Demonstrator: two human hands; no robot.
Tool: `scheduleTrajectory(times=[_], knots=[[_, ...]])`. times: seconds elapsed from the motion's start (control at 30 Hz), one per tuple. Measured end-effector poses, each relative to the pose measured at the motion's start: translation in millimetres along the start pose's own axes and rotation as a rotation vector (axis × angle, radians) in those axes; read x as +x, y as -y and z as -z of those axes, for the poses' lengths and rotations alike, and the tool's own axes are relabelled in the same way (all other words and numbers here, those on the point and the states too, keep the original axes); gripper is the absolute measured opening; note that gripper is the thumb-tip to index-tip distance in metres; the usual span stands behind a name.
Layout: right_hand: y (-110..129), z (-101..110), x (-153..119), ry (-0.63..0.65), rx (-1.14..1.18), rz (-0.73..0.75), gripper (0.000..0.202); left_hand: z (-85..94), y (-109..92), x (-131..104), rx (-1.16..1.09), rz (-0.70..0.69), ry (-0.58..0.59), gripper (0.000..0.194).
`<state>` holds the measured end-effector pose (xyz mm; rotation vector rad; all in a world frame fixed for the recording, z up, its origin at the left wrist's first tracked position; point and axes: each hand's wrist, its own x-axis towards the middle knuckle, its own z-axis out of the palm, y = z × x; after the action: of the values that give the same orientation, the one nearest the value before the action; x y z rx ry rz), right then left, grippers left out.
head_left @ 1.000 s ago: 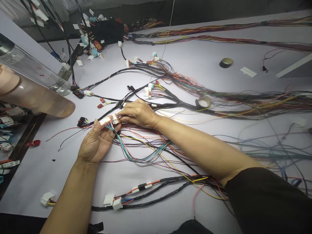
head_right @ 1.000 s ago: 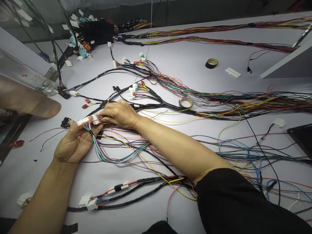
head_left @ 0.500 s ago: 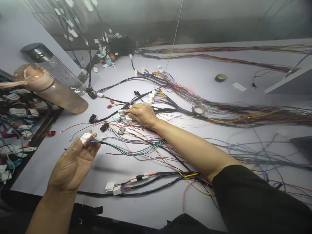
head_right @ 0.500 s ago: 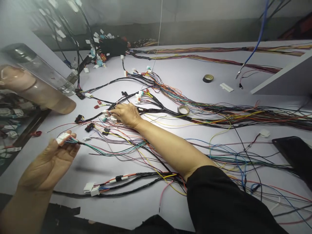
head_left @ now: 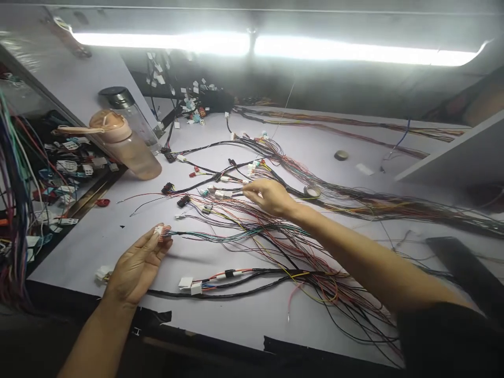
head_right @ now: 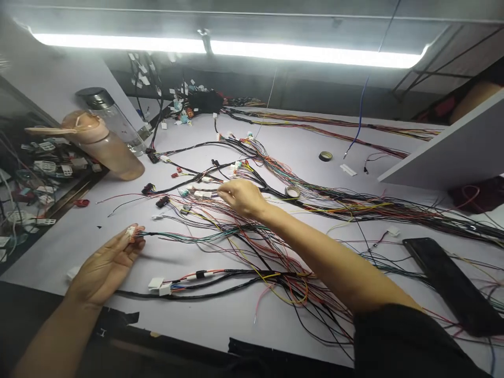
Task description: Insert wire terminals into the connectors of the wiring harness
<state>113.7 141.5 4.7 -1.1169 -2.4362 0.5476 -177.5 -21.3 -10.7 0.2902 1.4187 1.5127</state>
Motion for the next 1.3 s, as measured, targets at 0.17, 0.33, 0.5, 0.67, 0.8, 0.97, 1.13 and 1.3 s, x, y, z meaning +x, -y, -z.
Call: scheduleTrajectory(times=[0.17,0.33,0.5,0.67,0.8,0.97,1.13,1.3], knots=[[14,-23,-41,0.094,-0.141,-0.013,0.018,2.6,4,1,-0.033,-0.040,0.014,0.021],[27,-33,-52,0.153,-0.279,0.023,0.024,3.4,-1,3,0.017,-0.058,0.006,0.027],[29,-34,-57,0.204,-0.240,0.112,0.025,4.2,-2,9,0.116,-0.110,-0.029,0.031],[27,-28,-44,0.198,-0.229,0.052,0.023,7.6,2,15,0.207,-0.122,-0.054,0.043],[29,-30,-26,0.206,-0.274,-0.008,0.023,7.9,4,18,0.244,-0.125,-0.053,0.052],[36,-40,-14,0.234,-0.358,-0.059,0.022,8.9,3,19,0.314,-0.124,-0.078,0.061],[40,-42,-14,0.304,-0.390,-0.105,0.018,13.9,2,19,0.432,-0.160,-0.081,0.067],[39,-38,-20,0.258,-0.304,-0.100,0.015,9.6,3,15,0.460,-0.248,-0.107,0.056]])
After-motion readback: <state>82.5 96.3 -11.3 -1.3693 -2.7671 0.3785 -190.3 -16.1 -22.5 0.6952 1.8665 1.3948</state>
